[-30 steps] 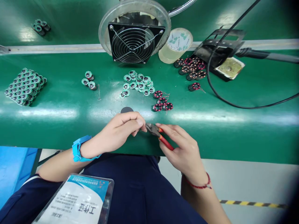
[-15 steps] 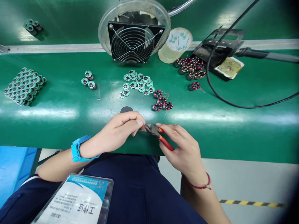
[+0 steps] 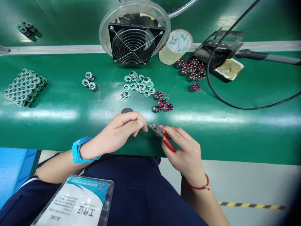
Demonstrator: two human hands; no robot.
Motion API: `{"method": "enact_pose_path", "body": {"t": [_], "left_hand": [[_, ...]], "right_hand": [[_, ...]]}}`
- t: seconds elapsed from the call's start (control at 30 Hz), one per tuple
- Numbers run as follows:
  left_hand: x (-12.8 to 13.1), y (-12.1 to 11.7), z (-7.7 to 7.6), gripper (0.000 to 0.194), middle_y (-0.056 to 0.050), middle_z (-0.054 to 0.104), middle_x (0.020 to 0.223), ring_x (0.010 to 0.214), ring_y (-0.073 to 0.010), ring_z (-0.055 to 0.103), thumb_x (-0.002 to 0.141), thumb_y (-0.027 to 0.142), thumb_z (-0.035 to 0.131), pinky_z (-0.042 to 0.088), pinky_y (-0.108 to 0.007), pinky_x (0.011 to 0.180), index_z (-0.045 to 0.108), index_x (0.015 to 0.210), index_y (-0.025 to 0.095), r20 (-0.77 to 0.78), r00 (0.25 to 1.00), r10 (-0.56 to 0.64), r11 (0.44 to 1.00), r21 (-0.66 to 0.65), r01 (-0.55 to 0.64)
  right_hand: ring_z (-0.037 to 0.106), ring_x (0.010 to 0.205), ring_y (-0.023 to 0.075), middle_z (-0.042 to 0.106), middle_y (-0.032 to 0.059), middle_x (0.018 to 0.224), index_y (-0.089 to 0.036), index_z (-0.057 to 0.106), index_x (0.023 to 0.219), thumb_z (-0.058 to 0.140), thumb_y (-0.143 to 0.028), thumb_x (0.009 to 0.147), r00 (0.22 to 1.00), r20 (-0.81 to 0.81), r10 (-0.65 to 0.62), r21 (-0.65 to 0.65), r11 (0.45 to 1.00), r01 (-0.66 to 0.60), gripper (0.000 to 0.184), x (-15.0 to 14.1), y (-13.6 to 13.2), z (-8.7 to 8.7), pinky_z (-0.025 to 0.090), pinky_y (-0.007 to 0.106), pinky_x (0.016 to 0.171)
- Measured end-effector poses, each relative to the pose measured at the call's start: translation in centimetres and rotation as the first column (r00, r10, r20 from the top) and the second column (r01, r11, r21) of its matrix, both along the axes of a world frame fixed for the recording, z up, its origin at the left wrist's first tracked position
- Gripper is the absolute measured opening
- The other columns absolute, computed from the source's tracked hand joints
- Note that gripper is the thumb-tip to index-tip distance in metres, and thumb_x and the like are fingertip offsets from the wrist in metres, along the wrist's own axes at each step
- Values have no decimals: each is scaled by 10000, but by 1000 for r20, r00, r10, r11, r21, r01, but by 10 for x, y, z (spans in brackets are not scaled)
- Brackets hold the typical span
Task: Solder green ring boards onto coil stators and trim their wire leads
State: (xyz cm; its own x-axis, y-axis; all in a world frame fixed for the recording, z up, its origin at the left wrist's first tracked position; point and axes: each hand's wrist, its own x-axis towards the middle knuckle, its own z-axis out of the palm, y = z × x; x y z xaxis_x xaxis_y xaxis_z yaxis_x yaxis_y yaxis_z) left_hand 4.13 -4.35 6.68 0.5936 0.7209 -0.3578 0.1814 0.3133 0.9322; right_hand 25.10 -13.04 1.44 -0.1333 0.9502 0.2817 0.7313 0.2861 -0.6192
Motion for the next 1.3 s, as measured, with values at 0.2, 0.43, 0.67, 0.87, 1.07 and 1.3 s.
{"method": "enact_pose_path", "body": {"t": [0.2,0.43,0.67,0.87,1.07,1.3], "left_hand": [[2,0,1,244,31,489,658,615,-75,428,934,253,459,296,-237,571,620,783,149,-3,1000,-3,1000,13,3],[3,0,-1,235,34,494,656,612,-69,425,929,253,461,303,-233,575,596,769,145,8,1000,1,1000,-10,-1],[4,1,-1,239,31,499,663,611,-71,428,931,259,459,310,-235,579,598,774,145,-3,1000,-5,1000,-9,5],[4,1,-2,245,35,488,656,609,-65,419,937,255,461,302,-228,574,597,769,140,14,1000,-4,1000,-6,4],[2,1,-4,244,35,487,662,603,-69,404,941,284,485,281,-236,554,625,798,145,61,998,20,999,-45,-17],[2,2,-4,105,23,524,706,650,-90,409,850,249,598,312,-242,598,633,817,156,47,999,24,998,-51,-22]], "right_hand": [[688,870,203,719,64,1023,-269,587,1267,558,-81,827,999,38,4,-4,1000,-4,479,1,1,0,586,353,760],[665,883,202,695,72,1015,-247,568,1279,569,-81,828,998,55,20,5,1000,-20,481,1,2,1,570,347,761],[673,886,200,701,64,1025,-261,566,1272,561,-67,828,999,46,29,2,1000,-29,485,2,2,1,569,339,769],[685,867,196,718,62,1007,-250,584,1252,557,-56,818,998,53,28,21,999,-29,476,1,3,-1,573,327,749],[689,866,169,726,54,1024,-234,604,1198,564,-38,819,1000,3,-5,30,1000,4,429,2,2,-4,570,291,777],[671,903,172,718,69,1038,-204,610,1191,587,-43,808,1000,15,-12,4,1000,12,416,6,-3,-5,559,295,801]]}}
